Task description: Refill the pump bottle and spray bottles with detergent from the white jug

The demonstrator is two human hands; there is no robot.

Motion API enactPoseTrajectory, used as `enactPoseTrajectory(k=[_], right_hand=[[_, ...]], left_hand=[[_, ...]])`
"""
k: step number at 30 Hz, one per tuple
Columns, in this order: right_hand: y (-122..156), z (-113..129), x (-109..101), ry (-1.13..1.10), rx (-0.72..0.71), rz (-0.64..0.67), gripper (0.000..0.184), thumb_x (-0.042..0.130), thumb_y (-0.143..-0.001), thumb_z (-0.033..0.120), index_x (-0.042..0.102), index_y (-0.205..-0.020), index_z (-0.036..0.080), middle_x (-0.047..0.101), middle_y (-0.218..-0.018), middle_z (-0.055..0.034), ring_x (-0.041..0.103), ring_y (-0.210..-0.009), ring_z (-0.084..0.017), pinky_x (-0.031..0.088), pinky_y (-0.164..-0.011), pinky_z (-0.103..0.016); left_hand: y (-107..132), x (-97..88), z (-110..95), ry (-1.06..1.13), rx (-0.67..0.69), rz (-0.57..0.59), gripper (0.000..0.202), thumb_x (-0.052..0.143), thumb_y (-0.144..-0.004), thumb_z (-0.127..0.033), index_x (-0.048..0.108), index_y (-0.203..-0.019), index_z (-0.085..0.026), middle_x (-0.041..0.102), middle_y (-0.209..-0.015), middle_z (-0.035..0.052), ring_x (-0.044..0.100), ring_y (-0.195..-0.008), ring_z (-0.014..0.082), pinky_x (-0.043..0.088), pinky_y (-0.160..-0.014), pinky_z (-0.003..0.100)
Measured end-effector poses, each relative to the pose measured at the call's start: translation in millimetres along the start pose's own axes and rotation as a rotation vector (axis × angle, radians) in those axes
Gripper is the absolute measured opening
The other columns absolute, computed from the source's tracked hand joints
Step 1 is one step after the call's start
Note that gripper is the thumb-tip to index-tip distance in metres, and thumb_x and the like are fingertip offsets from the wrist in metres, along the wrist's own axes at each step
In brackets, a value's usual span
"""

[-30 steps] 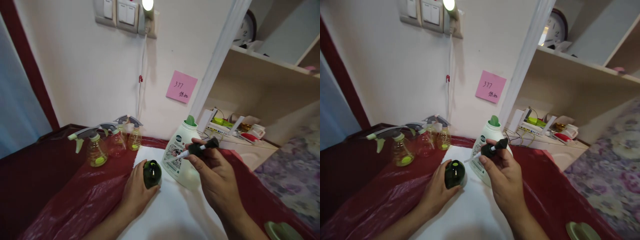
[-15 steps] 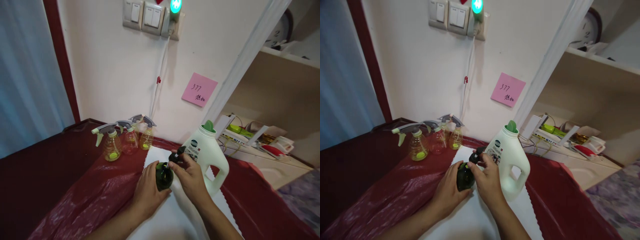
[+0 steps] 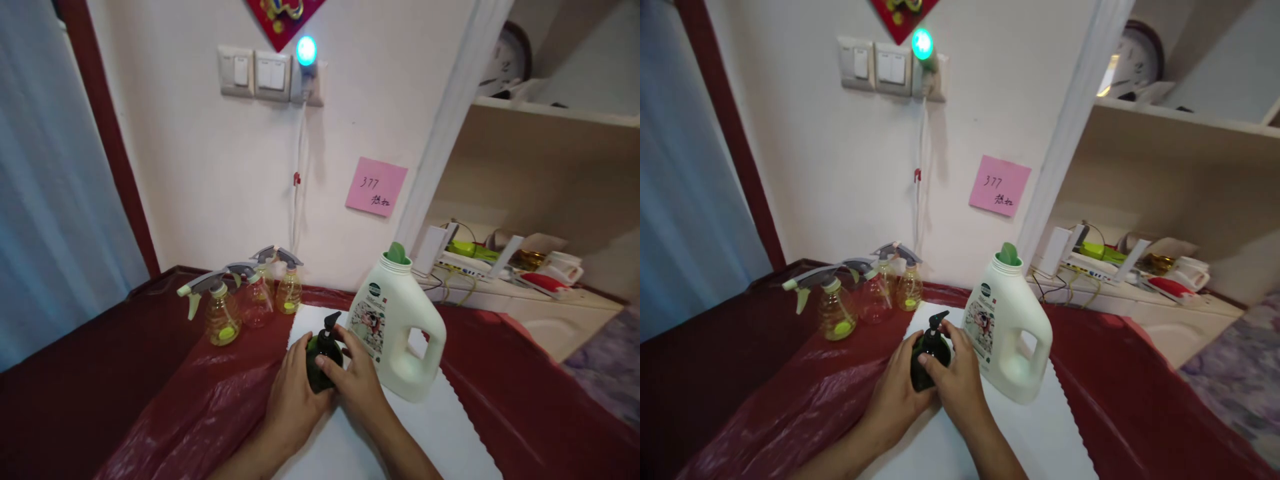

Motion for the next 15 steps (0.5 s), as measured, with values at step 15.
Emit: enactPoseTrajectory(k=[15], right_hand=[[6.5, 9.7, 6.7, -0.039, -0.045, 0.054, 0.057, 0.075, -0.070, 0.023, 0.064, -0.126, 0.020, 0.065, -0.128, -0.0110, 0.059, -0.122, -0.030, 0.043, -0.109, -0.045]], left_hand=[[-10.0, -9.8, 16.0, 0.218, -0.048, 0.193, 0.129, 0.083, -0.064, -0.039, -0.001, -0.159, -0.015, 0.034, -0.161, 0.0264, 0.043, -0.146, 0.0356, 0.042, -0.116, 0.050]])
Point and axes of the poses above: each hand's wrist, its own y-axis away from the middle knuckle, its own x-axis out of the palm, z = x × y, the point moved 7 cm from there along -y, towards the middle knuckle
